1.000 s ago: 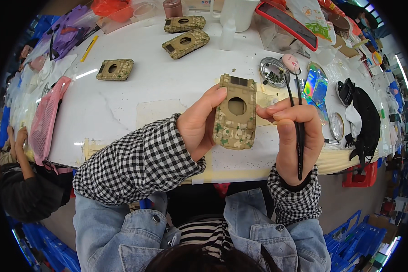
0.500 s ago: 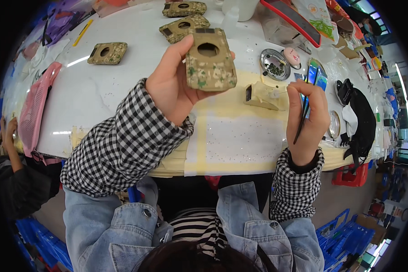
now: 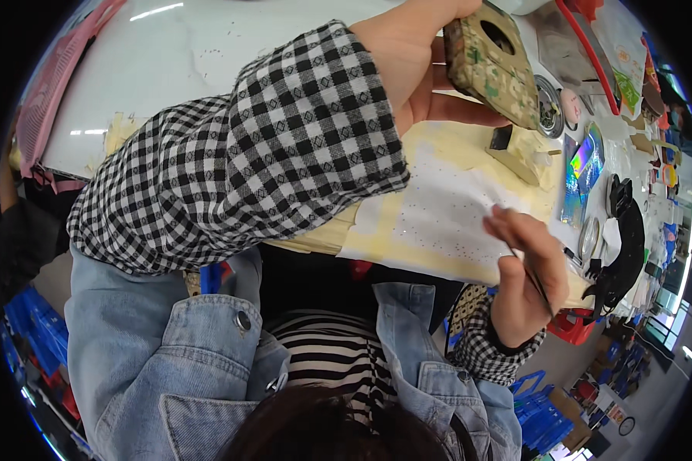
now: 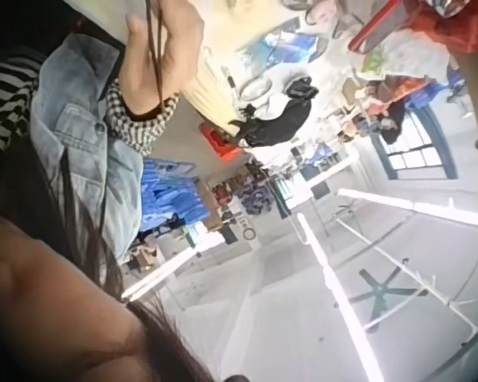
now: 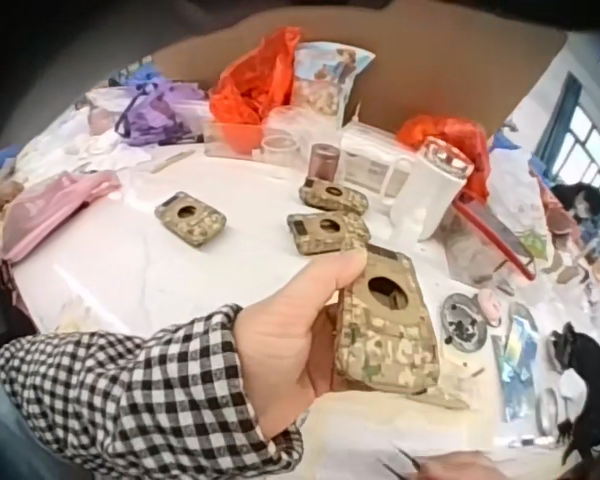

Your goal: Detailing and painting toy tank turrets using a paintbrush and tweezers at a workstation.

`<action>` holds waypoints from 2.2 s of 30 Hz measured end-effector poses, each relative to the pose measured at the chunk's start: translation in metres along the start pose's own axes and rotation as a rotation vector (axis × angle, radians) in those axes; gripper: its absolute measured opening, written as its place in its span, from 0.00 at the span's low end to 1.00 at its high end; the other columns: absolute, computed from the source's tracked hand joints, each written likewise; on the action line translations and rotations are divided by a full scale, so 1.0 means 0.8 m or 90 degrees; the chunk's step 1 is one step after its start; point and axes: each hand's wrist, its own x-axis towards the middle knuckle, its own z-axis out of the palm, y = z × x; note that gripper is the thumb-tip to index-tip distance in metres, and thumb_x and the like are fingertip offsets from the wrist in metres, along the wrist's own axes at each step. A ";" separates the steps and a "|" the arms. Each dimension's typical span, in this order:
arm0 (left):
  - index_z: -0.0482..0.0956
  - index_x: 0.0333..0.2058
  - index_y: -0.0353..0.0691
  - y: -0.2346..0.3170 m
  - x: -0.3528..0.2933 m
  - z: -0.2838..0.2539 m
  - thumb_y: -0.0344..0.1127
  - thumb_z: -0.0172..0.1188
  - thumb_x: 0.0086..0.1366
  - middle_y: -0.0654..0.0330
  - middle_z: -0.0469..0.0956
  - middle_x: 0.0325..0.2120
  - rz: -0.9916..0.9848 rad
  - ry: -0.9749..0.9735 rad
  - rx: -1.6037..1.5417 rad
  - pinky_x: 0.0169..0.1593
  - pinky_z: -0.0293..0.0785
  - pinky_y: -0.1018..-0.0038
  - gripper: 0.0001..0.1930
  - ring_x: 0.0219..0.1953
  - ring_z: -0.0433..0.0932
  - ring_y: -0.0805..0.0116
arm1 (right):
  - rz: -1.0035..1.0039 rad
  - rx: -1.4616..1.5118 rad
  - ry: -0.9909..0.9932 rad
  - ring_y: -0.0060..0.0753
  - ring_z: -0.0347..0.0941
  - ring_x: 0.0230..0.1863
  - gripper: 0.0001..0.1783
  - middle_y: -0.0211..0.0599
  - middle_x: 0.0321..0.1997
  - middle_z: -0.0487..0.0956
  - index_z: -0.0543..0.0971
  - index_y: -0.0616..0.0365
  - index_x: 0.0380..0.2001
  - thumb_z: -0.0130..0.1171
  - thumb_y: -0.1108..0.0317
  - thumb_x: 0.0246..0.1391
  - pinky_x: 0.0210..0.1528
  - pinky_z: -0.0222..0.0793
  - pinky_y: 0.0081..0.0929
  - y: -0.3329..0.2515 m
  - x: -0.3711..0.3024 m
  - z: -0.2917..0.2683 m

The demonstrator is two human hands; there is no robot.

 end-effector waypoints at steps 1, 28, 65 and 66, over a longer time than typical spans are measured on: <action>0.64 0.50 0.37 -0.001 -0.003 -0.003 0.46 0.43 0.66 0.56 0.74 0.41 0.007 -0.008 -0.003 0.48 0.75 0.65 0.21 0.43 0.76 0.64 | -0.021 -0.028 -0.087 0.36 0.73 0.42 0.15 0.48 0.40 0.76 0.73 0.71 0.39 0.56 0.69 0.53 0.46 0.65 0.26 0.006 0.004 -0.003; 0.64 0.50 0.35 -0.001 -0.002 0.002 0.45 0.42 0.67 0.55 0.74 0.42 -0.017 0.009 -0.010 0.49 0.75 0.65 0.20 0.44 0.76 0.64 | 0.091 0.000 0.001 0.31 0.71 0.31 0.06 0.40 0.29 0.78 0.78 0.67 0.30 0.53 0.76 0.52 0.35 0.64 0.22 0.018 0.007 0.030; 0.65 0.53 0.38 -0.001 -0.013 0.029 0.49 0.35 0.67 0.47 0.74 0.44 -0.206 0.078 0.040 0.39 0.77 0.71 0.24 0.35 0.78 0.62 | -0.128 0.144 0.211 0.29 0.72 0.26 0.18 0.44 0.28 0.74 0.74 0.68 0.32 0.44 0.62 0.61 0.29 0.68 0.21 -0.028 0.055 -0.014; 0.66 0.52 0.38 -0.001 -0.013 0.028 0.49 0.35 0.67 0.47 0.74 0.43 -0.218 0.068 0.035 0.38 0.76 0.72 0.24 0.34 0.78 0.62 | -0.129 0.151 0.188 0.29 0.73 0.27 0.17 0.44 0.28 0.75 0.74 0.69 0.32 0.44 0.63 0.61 0.30 0.69 0.21 -0.031 0.059 -0.015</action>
